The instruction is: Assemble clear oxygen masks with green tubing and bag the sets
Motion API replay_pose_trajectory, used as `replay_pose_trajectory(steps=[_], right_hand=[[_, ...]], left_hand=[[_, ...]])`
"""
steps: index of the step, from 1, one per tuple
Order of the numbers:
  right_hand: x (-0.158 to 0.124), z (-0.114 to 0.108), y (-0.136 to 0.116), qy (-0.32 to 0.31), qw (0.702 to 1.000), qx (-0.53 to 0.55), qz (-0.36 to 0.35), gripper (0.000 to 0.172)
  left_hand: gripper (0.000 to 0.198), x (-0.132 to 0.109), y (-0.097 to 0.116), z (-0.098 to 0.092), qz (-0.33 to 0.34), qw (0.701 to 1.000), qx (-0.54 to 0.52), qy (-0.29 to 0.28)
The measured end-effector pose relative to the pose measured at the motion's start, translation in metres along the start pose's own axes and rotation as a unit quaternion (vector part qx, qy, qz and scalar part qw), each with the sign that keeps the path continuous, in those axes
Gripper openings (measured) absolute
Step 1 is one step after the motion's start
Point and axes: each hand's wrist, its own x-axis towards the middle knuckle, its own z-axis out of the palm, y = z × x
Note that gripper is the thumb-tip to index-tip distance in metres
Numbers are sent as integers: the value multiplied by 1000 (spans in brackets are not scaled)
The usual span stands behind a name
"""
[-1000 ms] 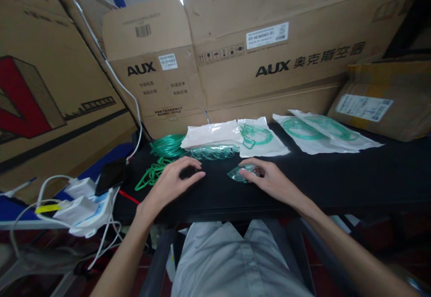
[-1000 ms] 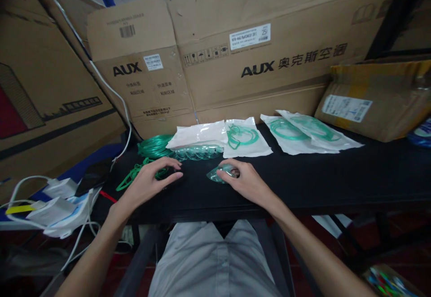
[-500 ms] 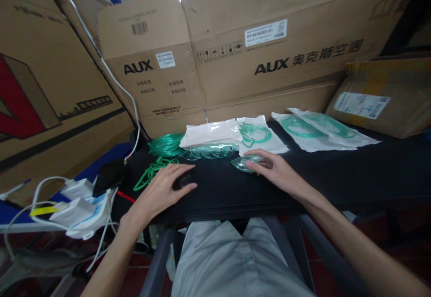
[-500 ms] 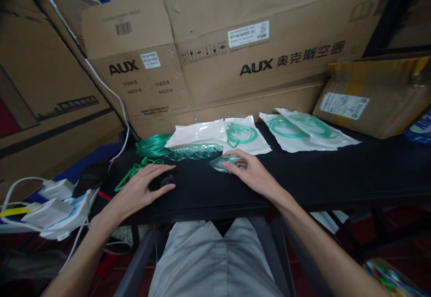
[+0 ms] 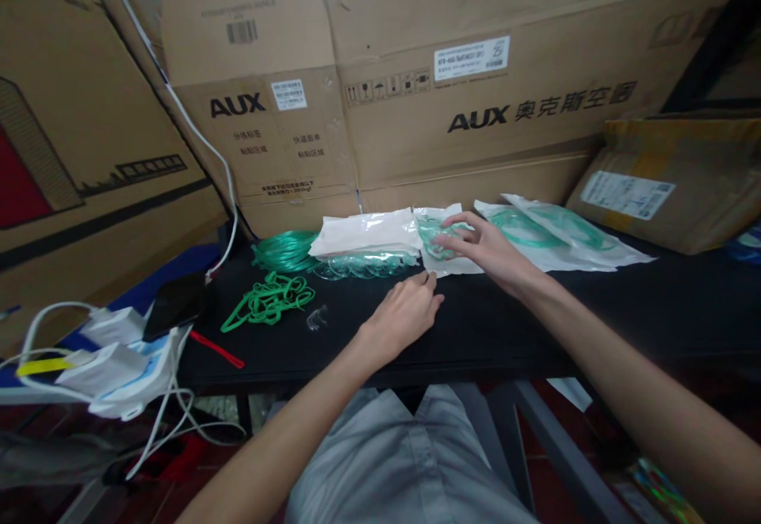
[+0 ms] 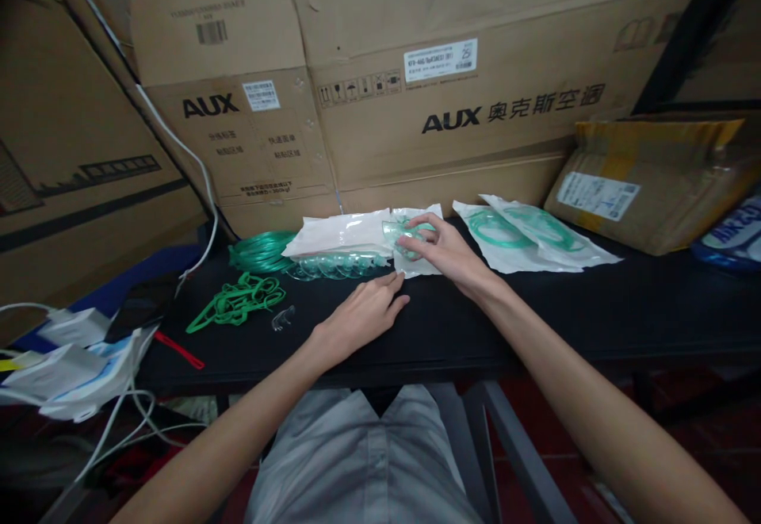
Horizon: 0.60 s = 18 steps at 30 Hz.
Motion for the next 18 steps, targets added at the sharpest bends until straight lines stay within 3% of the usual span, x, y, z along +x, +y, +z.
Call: replay_pose_trajectory(steps=[4,8,10,14,18], right_hand=[[16,1,11,-52,990,-105,-77,40],[24,4,28,-91,973,-164,-132,27],[25,4,34,-75,971,-181,-138,25],[25,5,40,-52,968,-202,-141,23],[28,8,39,-64,964,-210,-148,23]], left_hand=[[37,5,6,0,51,999,12,-8],[32,-8,3,-13,60,998,2,0],[29,-15,-7,-23,33,999,-5,40],[22,-16,-39,-41,-5,984,14,176],[26,-6,-69,-44,-9,987,32,159]])
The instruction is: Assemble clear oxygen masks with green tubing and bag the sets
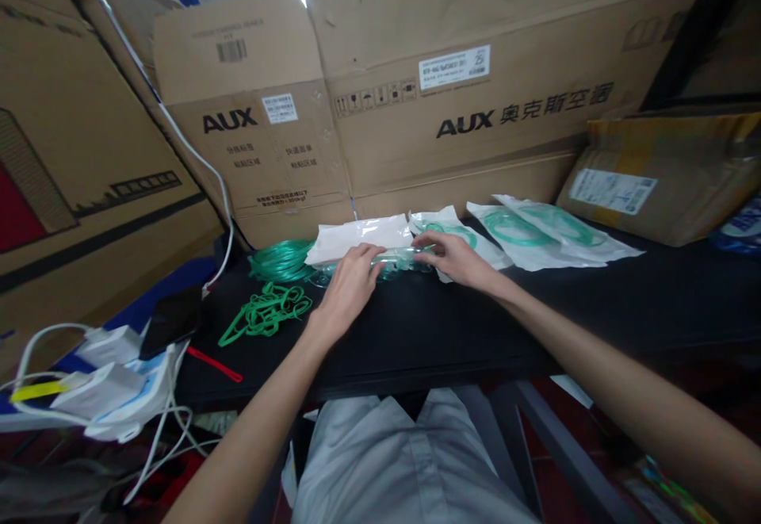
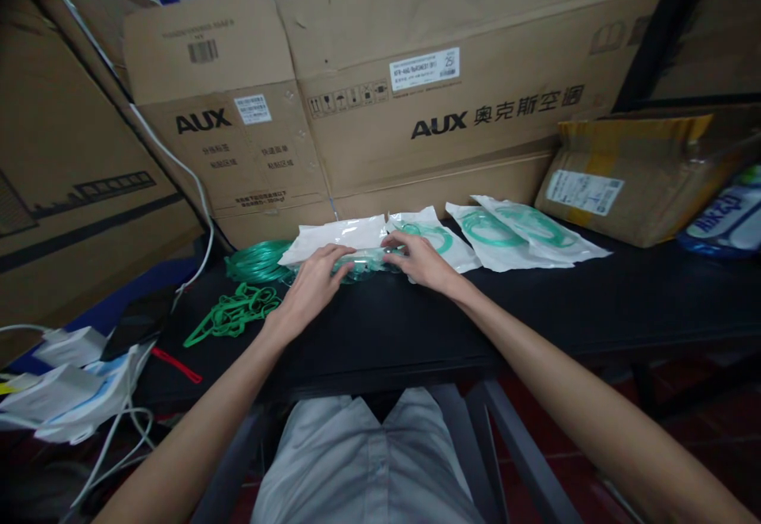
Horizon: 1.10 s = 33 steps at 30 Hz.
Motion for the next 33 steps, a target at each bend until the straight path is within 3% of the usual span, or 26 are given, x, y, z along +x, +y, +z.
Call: replay_pose_trajectory(steps=[14,28,33], right_hand=[[-3,14,-6,-46,997,-47,-34,15],[-1,21,-17,-40,990,-119,-61,27],[-19,-6,-26,-27,980,-166,-106,39]], left_hand=[[23,2,-21,12,-20,998,-61,0],[24,7,-29,8,-5,999,-46,-26],[27,8,-29,5,-5,998,-43,-34]])
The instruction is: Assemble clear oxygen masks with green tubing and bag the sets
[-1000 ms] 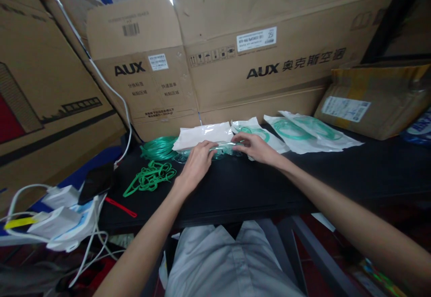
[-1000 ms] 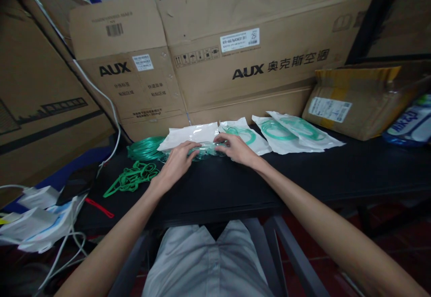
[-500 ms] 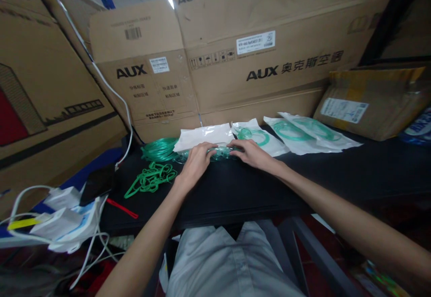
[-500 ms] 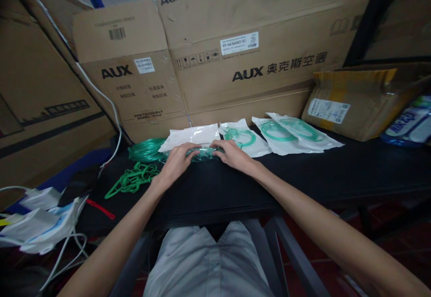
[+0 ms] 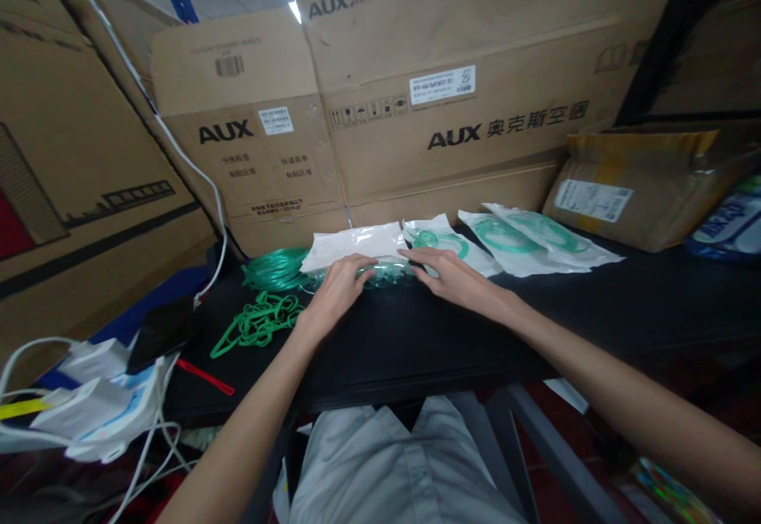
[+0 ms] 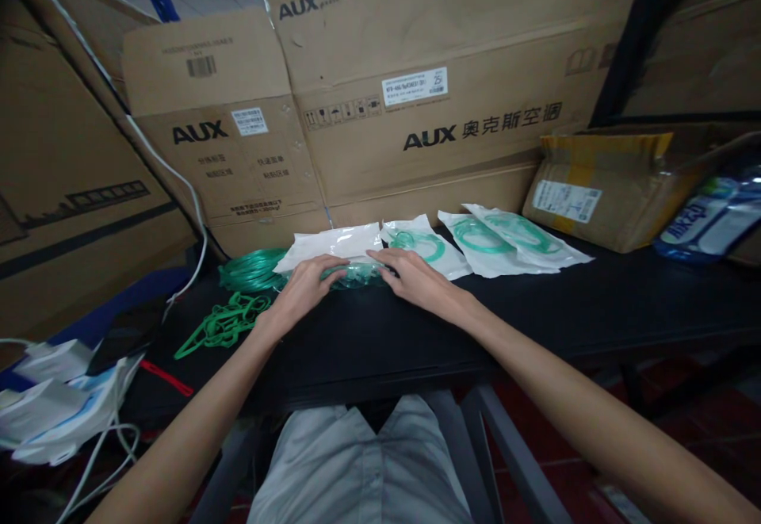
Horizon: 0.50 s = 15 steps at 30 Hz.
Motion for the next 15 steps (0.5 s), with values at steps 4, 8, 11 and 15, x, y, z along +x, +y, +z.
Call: replay_pose_trajectory(steps=[4,8,11,15], right_hand=[[-38,-33,24,9,993,-114,14,40],[-70,-44,51,-26,977,-208,25,42],[-73,-42,56,-41,959,-280,16,34],[-57,-43,49,-38,934,-354,19,34]], left_hand=[[32,-2,22,-5,-11,996,-18,83],[24,-1,62,0,-36,988,-136,63],[27,-3,87,12,-39,974,-220,-22],[33,-5,99,31,-102,941,-317,-60]])
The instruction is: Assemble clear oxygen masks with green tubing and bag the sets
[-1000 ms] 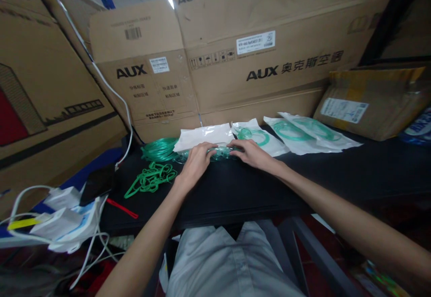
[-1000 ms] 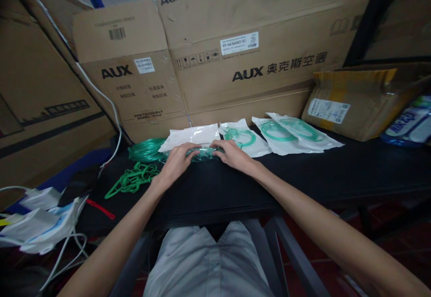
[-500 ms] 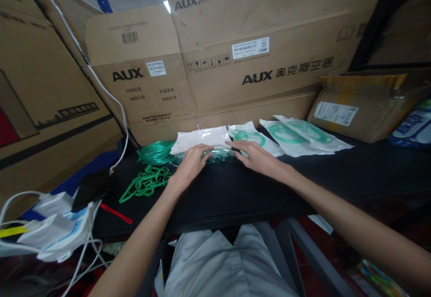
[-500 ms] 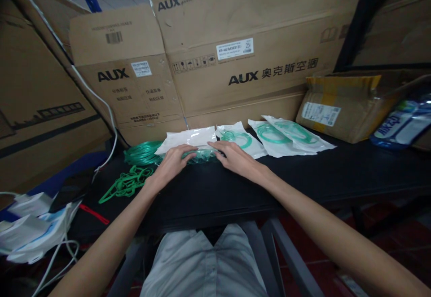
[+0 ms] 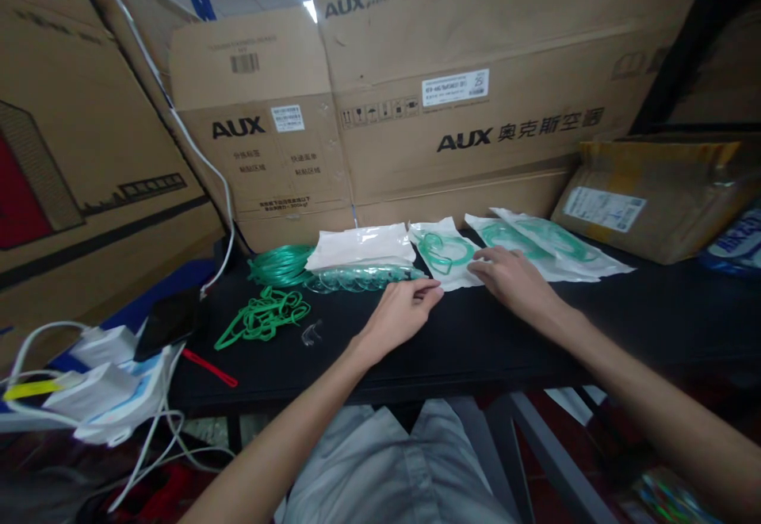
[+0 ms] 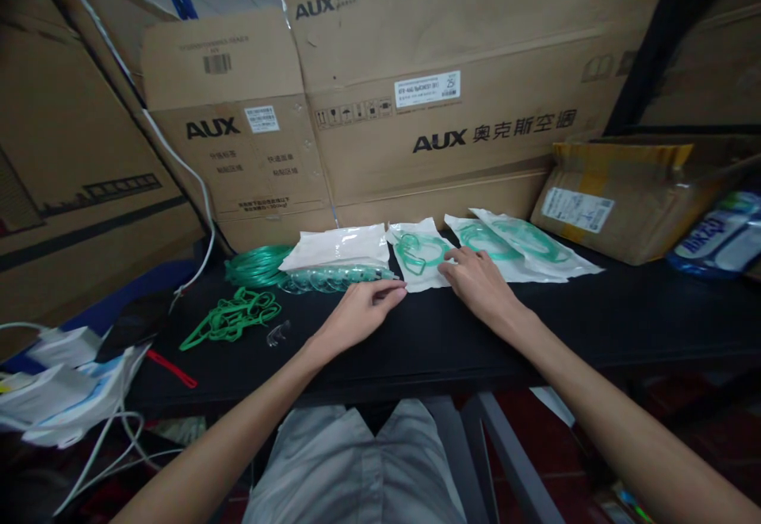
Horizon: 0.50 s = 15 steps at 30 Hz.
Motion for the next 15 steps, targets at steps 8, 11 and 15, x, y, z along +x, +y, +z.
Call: replay_pose_trajectory(steps=[8,11,15], right_hand=[[11,-22,-4,130,973,21,190,40],[-1,-21,-6,157,963,99,197,37],[-18,-21,-7,180,943,211,184,30]], left_hand=[[63,25,6,19,-202,896,-396,-13],[60,51,7,24,-231,852,-470,-13],[34,89,0,38,-273,829,-488,27]])
